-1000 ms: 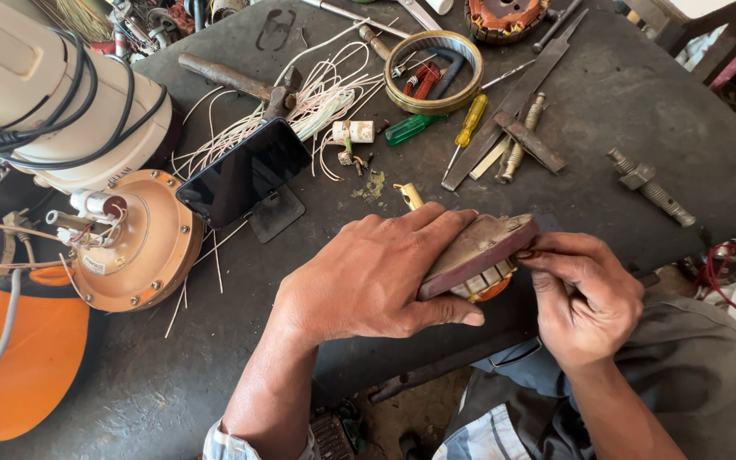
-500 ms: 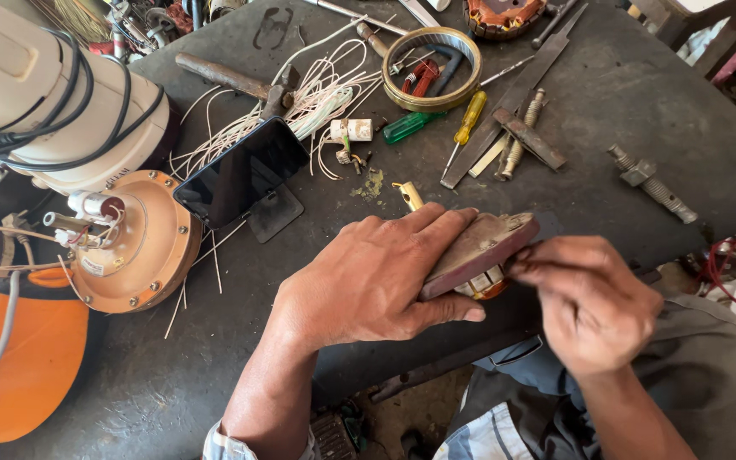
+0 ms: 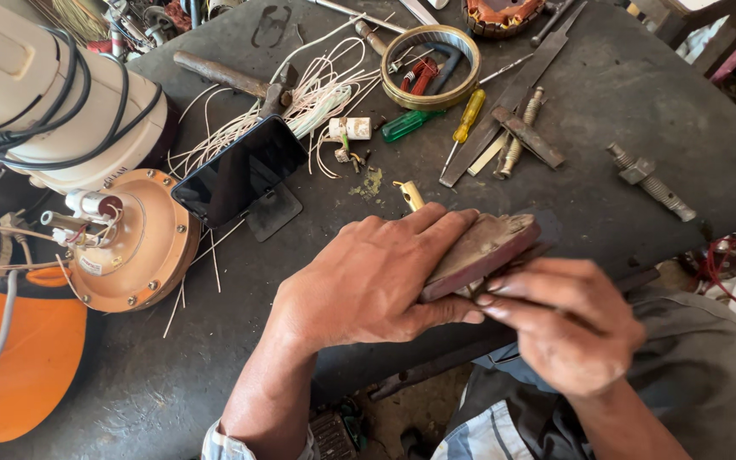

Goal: The person holds a small electrical component and uses a metal file to scrape and smooth its surface. The person repeatedly files the component while holding it steady with the other hand.

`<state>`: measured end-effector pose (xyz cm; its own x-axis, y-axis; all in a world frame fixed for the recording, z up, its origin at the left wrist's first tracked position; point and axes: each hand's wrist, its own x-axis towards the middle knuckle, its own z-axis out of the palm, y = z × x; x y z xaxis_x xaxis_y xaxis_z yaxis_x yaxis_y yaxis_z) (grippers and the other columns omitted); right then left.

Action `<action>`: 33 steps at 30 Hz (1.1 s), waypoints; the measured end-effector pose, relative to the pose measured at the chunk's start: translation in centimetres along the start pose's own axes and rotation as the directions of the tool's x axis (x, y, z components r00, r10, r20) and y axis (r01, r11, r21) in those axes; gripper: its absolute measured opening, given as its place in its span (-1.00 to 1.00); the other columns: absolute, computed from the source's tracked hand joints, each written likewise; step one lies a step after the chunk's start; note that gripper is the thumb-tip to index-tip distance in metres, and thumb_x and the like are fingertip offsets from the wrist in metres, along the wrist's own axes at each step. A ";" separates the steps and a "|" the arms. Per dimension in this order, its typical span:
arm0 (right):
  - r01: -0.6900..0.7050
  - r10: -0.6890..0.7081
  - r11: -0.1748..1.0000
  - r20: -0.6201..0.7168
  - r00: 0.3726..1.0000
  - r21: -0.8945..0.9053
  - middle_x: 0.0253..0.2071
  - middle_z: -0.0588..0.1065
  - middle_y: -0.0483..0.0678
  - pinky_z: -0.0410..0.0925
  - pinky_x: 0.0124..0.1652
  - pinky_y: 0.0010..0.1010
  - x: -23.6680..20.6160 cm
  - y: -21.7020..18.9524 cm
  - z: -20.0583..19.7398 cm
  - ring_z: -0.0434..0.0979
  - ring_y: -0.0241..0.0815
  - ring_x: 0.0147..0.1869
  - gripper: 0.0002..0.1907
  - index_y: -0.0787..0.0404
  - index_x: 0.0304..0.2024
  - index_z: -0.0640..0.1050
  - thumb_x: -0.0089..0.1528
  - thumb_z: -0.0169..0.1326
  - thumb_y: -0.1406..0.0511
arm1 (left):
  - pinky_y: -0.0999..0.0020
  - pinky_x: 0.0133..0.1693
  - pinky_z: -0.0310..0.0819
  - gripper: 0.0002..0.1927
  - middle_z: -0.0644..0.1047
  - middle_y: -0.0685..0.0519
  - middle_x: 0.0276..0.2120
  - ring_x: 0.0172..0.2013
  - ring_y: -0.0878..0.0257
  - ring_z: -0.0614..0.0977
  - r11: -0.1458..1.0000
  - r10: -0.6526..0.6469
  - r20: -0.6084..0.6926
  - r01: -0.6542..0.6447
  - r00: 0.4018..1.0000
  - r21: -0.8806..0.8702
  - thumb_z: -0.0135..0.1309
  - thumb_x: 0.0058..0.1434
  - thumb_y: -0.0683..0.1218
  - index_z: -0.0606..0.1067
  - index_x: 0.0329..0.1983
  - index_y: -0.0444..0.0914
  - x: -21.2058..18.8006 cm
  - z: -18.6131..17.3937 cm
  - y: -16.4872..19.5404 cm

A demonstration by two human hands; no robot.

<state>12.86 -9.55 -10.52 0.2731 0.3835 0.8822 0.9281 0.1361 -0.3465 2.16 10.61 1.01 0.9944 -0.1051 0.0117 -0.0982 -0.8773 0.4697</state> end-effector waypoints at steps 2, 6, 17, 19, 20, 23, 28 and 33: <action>-0.024 0.024 1.000 -0.002 1.000 0.019 -0.20 0.58 -0.06 0.55 -0.16 -0.41 0.0 -0.1 0.0 0.61 -0.17 -0.10 -0.88 0.19 -0.35 0.63 0.09 0.32 0.43 | -0.01 -0.21 0.52 -0.07 0.54 -0.15 0.04 -0.20 -0.19 0.66 1.000 -0.026 0.021 0.026 0.999 -0.010 0.06 0.15 0.42 0.29 0.34 -0.33 0.1 0.0 -0.1; -0.243 0.243 0.970 0.015 0.970 -0.006 -0.23 0.57 0.00 0.57 -0.14 -0.36 0.4 -0.3 -0.3 0.64 -0.13 -0.08 -0.89 0.28 -0.34 0.62 0.12 0.26 0.52 | -0.02 -0.21 0.51 -0.09 0.55 -0.14 0.06 -0.18 -0.22 0.64 1.000 0.004 -0.031 -0.004 1.000 0.010 0.06 0.16 0.42 0.31 0.35 -0.30 -0.1 0.2 0.0; -0.173 0.177 0.977 -0.026 0.984 0.127 -0.28 0.54 0.00 0.58 -0.18 -0.36 -1.1 0.5 -0.2 0.67 -0.11 -0.10 -0.65 0.20 -0.09 0.38 0.17 0.21 0.54 | 0.00 -0.23 0.52 -0.11 0.56 -0.15 0.04 -0.19 -0.21 0.65 1.000 -0.010 -0.032 0.010 0.999 0.004 0.06 0.16 0.41 0.33 0.33 -0.30 -0.1 0.2 -0.1; -0.116 0.117 0.987 -0.010 0.993 0.115 -0.29 0.56 0.02 0.57 -0.19 -0.36 -1.4 0.6 -0.1 0.68 -0.10 -0.12 -0.61 0.19 -0.07 0.36 0.16 0.23 0.52 | -0.01 -0.24 0.52 -0.10 0.56 -0.16 0.02 -0.21 -0.21 0.65 1.000 0.001 -0.028 -0.001 1.000 -0.006 0.07 0.14 0.41 0.33 0.33 -0.31 -0.1 0.2 -0.1; -0.077 0.077 0.993 0.005 0.997 0.089 -0.27 0.59 0.04 0.56 -0.19 -0.36 -1.5 0.7 -0.2 0.67 -0.09 -0.12 -0.61 0.19 -0.09 0.35 0.16 0.25 0.51 | -0.01 -0.25 0.51 -0.09 0.56 -0.16 0.01 -0.22 -0.21 0.65 1.000 0.006 -0.025 -0.006 1.000 -0.008 0.07 0.13 0.41 0.32 0.33 -0.31 -0.1 0.2 -0.1; -0.130 0.129 0.988 0.025 0.991 0.085 -0.23 0.61 0.08 0.53 -0.16 -0.34 -1.8 0.8 -0.5 0.65 -0.05 -0.12 -0.61 0.17 -0.13 0.32 0.18 0.25 0.51 | 0.01 -0.24 0.52 -0.10 0.56 -0.17 0.01 -0.23 -0.19 0.66 1.000 -0.001 -0.044 0.002 0.999 0.022 0.06 0.17 0.41 0.32 0.32 -0.34 0.0 0.3 0.0; -0.177 0.175 0.975 0.032 0.984 0.133 -0.16 0.62 0.04 0.52 -0.18 -0.48 -2.5 1.1 -1.0 0.66 -0.17 -0.13 -0.64 0.17 -0.05 0.31 0.28 0.22 0.51 | 0.00 -0.26 0.52 -0.12 0.57 -0.16 0.01 -0.23 -0.20 0.66 1.000 -0.009 -0.036 0.010 0.999 0.010 0.06 0.18 0.40 0.34 0.32 -0.32 0.1 0.3 0.1; -0.062 0.061 0.992 0.013 0.998 0.108 -0.30 0.60 0.12 0.54 -0.29 -0.45 -2.7 1.7 -0.1 0.64 -0.09 -0.21 -0.64 0.18 -0.13 0.38 0.10 0.22 0.47 | -0.02 -0.24 0.51 -0.10 0.56 -0.17 -0.01 -0.21 -0.21 0.65 1.000 -0.019 -0.013 0.019 1.000 -0.002 0.06 0.16 0.41 0.32 0.33 -0.33 0.1 0.1 -0.1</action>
<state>13.74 -10.46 -13.42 0.3262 0.4031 0.8550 0.8765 0.2099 -0.4333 2.30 10.62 0.85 0.9965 -0.0825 0.0144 -0.0796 -0.8784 0.4712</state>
